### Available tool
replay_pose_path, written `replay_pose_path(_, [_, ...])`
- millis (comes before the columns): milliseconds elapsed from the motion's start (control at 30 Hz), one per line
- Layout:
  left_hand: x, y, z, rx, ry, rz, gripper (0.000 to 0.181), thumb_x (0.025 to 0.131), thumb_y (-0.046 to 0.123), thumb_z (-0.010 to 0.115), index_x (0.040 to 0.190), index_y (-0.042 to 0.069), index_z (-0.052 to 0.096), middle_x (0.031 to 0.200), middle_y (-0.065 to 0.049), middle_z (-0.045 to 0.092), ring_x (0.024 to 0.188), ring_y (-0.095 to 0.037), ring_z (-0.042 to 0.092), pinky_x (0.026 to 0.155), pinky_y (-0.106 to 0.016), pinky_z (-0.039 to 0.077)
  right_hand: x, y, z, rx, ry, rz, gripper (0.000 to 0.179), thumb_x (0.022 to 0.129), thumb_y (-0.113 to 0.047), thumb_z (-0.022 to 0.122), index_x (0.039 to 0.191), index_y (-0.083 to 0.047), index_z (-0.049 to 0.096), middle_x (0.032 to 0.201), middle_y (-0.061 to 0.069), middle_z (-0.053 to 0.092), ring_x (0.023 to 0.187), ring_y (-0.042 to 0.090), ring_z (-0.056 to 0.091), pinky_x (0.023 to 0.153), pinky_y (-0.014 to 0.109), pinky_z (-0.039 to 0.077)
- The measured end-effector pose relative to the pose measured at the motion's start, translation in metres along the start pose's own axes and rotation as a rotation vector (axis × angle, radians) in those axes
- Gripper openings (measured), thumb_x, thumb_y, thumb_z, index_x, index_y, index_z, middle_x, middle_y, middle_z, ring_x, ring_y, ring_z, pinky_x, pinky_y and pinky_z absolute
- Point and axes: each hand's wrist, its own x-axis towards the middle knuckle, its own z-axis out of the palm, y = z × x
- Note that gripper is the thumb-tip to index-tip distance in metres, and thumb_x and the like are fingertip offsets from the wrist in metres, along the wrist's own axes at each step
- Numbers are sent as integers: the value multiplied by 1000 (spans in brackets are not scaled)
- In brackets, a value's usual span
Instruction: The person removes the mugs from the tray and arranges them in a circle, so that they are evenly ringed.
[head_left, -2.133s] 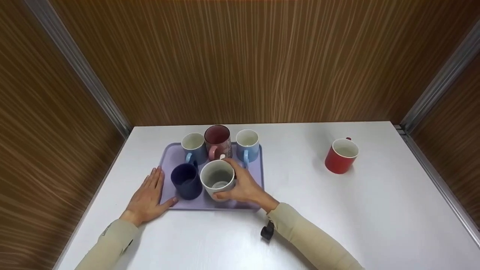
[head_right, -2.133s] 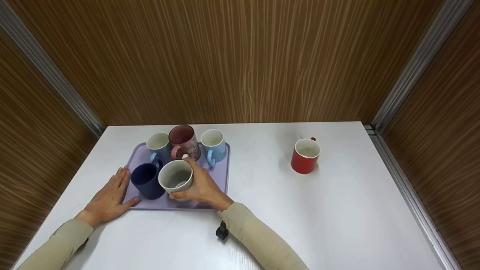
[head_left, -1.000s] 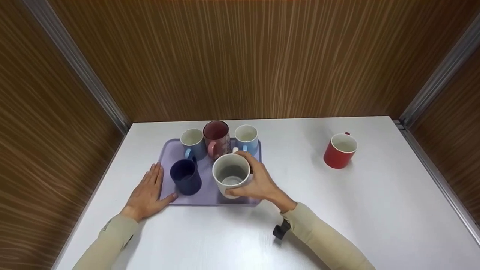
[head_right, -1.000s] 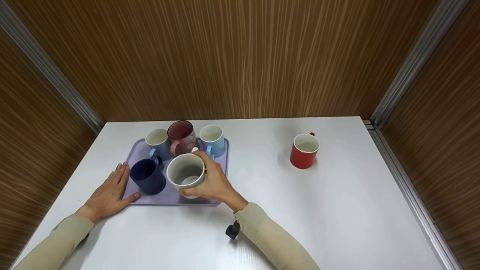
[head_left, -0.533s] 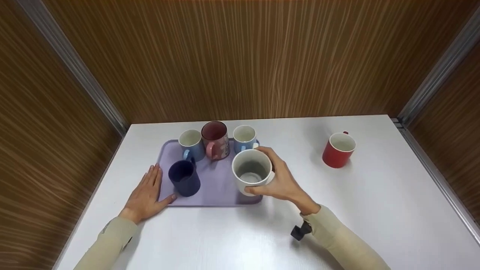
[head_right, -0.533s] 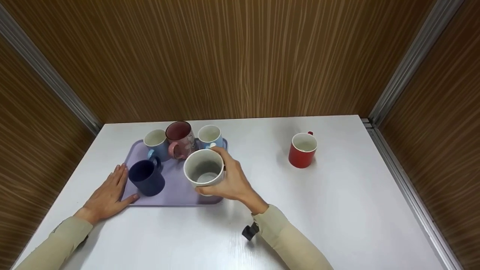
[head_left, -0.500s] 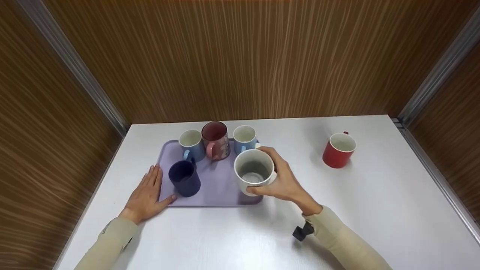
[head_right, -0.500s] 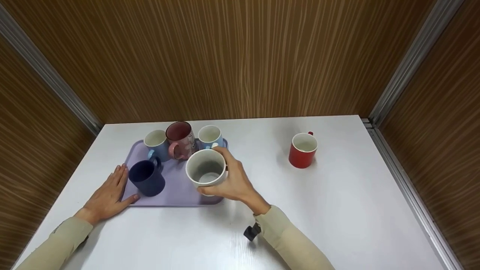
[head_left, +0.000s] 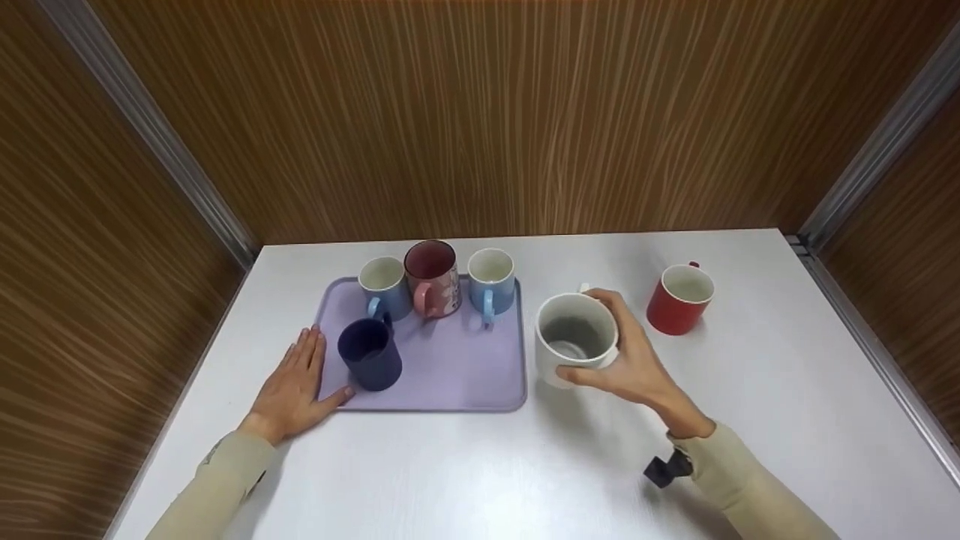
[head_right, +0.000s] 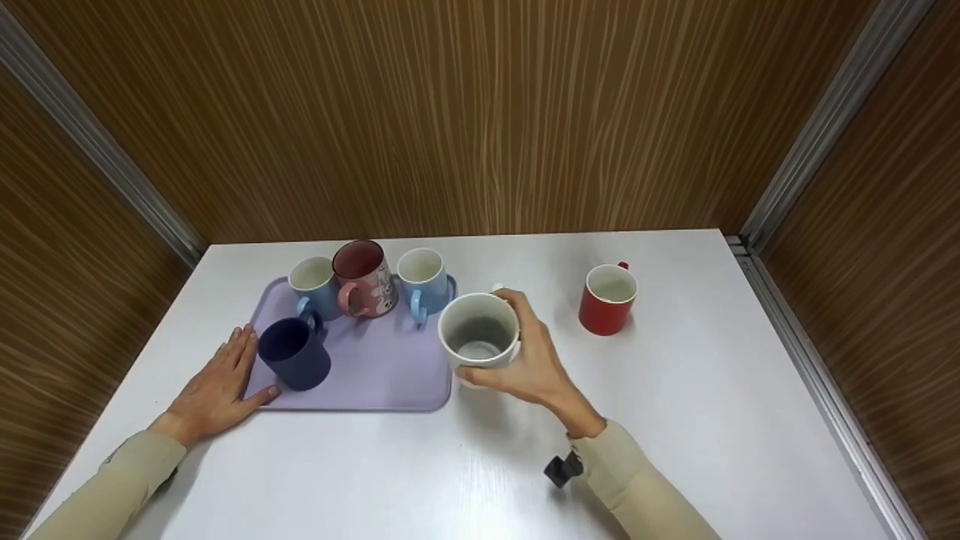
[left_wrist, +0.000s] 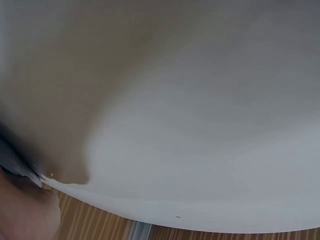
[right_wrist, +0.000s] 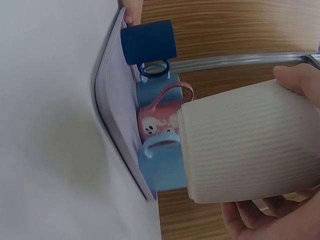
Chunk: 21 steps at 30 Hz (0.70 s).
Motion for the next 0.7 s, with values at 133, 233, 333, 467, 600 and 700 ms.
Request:
replay_pose_path(133, [-1,1,1,1,-7,-7,109,99,66,58,164,-13,21,174,-32,17,164,-47,14,134,-56,18,-7,3,-19,-22,39,-4,97,64,-14,101,147,-12,52,137,1,65,126,24,59,105,36,47])
replay_pose_path(233, [-1,1,3,1,2,-3,108,99,65,59,163,-14,22,174,-32,18,164,-47,15,133,-56,19,-13,4,-32,-33,71,-12,97,62,-9,101,147,-9,53,136,4,66,125,25,59,103,32,46])
replay_pose_path(333, [0,0,4,2,17,2,108,98,64,60,163,-15,23,173,-32,20,163,-48,17,133,-56,21,-20,6,-45,-53,99,-4,101,60,-6,101,148,-7,52,137,6,65,125,23,58,104,32,43])
replay_pose_path(467, [1,-2,4,4,19,1,108,98,64,60,163,-15,23,173,-32,20,163,-47,17,133,-56,21,-30,8,-62,-93,128,29,105,59,-4,101,150,-7,50,140,5,62,126,19,56,103,33,40])
replay_pose_path(600, [1,-1,4,5,14,1,108,98,63,61,163,-15,23,173,-32,19,163,-47,17,133,-56,21,-38,10,-79,-125,157,59,104,59,-2,100,150,-5,49,138,5,62,123,18,57,99,31,41])
replay_pose_path(700, [1,0,3,6,12,2,108,98,63,61,163,-15,23,173,-32,20,163,-47,17,133,-56,21,-43,11,-92,-168,184,77,103,60,-1,99,150,-3,48,137,4,61,122,16,56,97,28,41])
